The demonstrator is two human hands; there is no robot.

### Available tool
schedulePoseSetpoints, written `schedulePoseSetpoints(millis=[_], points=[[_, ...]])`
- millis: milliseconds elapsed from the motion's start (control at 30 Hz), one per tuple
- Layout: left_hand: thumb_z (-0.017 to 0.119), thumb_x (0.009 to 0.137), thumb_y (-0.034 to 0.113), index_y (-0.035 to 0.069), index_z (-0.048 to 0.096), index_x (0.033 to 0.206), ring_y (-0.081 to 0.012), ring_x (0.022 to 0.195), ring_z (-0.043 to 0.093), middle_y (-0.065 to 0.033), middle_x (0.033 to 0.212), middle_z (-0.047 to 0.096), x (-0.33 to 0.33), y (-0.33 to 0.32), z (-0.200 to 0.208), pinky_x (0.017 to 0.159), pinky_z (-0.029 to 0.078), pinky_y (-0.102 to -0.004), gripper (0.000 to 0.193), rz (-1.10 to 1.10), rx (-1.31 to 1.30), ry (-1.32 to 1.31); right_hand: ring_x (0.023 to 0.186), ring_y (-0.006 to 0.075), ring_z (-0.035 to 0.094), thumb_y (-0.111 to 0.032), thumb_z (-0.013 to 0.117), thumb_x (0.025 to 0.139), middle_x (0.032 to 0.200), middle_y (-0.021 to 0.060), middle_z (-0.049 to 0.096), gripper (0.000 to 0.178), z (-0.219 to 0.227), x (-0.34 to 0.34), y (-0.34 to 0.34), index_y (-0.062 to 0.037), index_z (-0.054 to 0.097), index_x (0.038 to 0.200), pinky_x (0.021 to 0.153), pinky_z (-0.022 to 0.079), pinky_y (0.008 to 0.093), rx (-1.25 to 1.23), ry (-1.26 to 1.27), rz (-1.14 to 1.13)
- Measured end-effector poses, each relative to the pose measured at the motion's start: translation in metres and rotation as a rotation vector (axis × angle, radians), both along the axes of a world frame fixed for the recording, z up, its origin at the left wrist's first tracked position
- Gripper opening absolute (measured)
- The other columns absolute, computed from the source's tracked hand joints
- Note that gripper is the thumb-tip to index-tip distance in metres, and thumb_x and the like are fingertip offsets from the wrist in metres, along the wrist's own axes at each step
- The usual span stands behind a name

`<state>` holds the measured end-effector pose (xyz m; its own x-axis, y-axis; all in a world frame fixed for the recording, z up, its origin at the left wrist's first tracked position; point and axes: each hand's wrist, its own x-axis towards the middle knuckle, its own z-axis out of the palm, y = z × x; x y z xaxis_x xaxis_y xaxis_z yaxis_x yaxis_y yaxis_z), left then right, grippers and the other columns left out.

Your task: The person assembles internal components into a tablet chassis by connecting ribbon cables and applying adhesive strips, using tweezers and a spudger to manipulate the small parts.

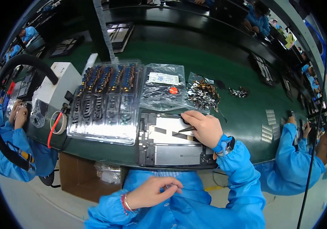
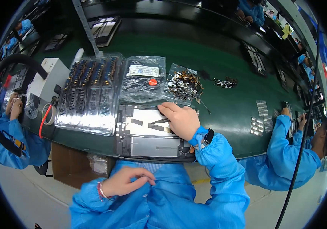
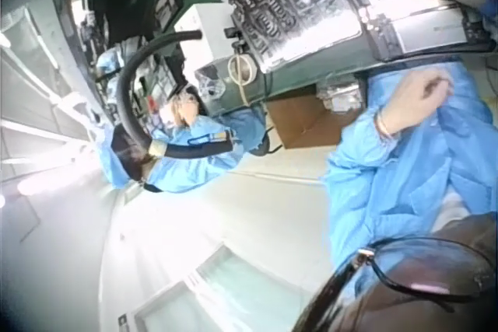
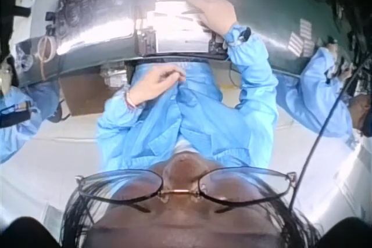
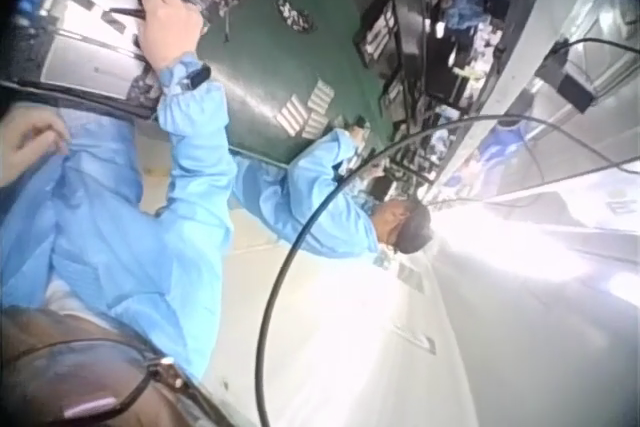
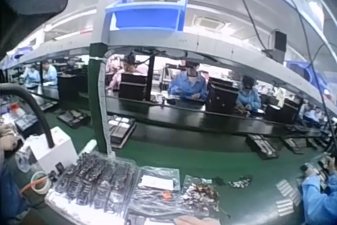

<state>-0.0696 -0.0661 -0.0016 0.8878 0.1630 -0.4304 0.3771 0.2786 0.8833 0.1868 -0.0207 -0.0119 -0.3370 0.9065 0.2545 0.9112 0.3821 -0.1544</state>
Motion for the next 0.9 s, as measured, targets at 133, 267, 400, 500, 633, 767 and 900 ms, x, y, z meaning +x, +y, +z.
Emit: schedulePoseSetpoints(millis=[133,267,400,500,633,767,900], points=[[0.046,0.093,0.019,0.001,0.044,0.126,-0.0218,0.116,0.048,-0.0139,0.130,0.047,0.007,-0.036,-0.047,0.096,0.038,-0.0310,0.038,0.674,-0.724,-0.269,0.073,0.0262,0.062,-0.002,0.059,0.066,0.107,0.0016,0.057,0.042,-0.012,-0.009,0.002,-0.0129,0.061,0.107,0.065,0.051,0.0351,-0.005,0.087,-0.039],[0.042,0.095,0.014,-0.005,0.043,0.124,-0.0241,0.117,0.047,-0.0153,0.129,0.046,0.022,-0.055,-0.073,0.100,0.037,-0.0351,0.034,0.831,-0.739,-0.415,0.091,0.0263,0.060,0.000,0.053,0.071,0.108,0.0043,0.056,0.039,-0.001,-0.007,-0.012,-0.0128,0.063,0.106,0.076,0.049,0.0344,-0.239,0.288,-0.038],[0.047,0.092,0.008,-0.003,0.045,0.121,-0.0218,0.109,0.052,-0.0123,0.121,0.051,0.024,-0.061,-0.076,0.094,0.042,-0.0346,0.031,0.914,-0.717,-0.347,0.083,0.0261,0.062,-0.003,0.057,0.068,0.110,0.0018,0.057,0.037,-0.002,-0.012,-0.023,-0.0120,0.064,0.104,0.074,0.050,0.0349,-0.197,0.208,-0.102],[0.050,0.090,0.005,-0.001,0.044,0.121,-0.0211,0.105,0.054,-0.0116,0.118,0.053,0.037,-0.068,-0.072,0.089,0.046,-0.0330,0.032,0.995,-0.455,-0.396,0.078,0.0254,0.063,-0.006,0.060,0.067,0.108,0.0014,0.058,0.037,-0.003,-0.016,-0.022,-0.0116,0.064,0.103,0.069,0.051,0.0352,-0.064,0.105,-0.028],[0.057,0.085,0.000,0.000,0.047,0.118,-0.0140,0.095,0.055,-0.0072,0.108,0.057,0.073,-0.073,-0.038,0.081,0.045,-0.0270,0.034,1.276,-0.525,-0.615,0.076,0.0253,0.063,-0.005,0.061,0.065,0.106,0.0034,0.059,0.041,0.013,-0.012,-0.027,-0.0113,0.063,0.105,0.065,0.052,0.0346,-0.059,-0.003,-0.021],[0.062,0.078,0.001,-0.003,0.050,0.114,-0.0204,0.097,0.055,-0.0119,0.110,0.055,0.072,-0.067,-0.022,0.080,0.046,-0.0322,0.038,1.143,0.050,-0.547,0.072,0.0222,0.063,0.007,0.052,0.062,0.110,0.0064,0.057,0.052,0.076,-0.019,-0.055,-0.0078,0.060,0.111,0.063,0.052,0.0311,0.111,0.386,-0.170],[0.072,0.058,0.001,0.001,0.058,0.111,-0.0335,0.097,0.055,-0.0164,0.115,0.050,0.062,-0.054,0.066,0.080,0.048,-0.0349,0.055,0.855,0.919,-0.700,0.103,0.0200,0.055,0.007,0.051,0.076,0.121,0.0115,0.053,0.043,0.101,-0.036,-0.082,-0.0007,0.055,0.119,0.080,0.046,0.0259,0.512,0.795,-0.069]])
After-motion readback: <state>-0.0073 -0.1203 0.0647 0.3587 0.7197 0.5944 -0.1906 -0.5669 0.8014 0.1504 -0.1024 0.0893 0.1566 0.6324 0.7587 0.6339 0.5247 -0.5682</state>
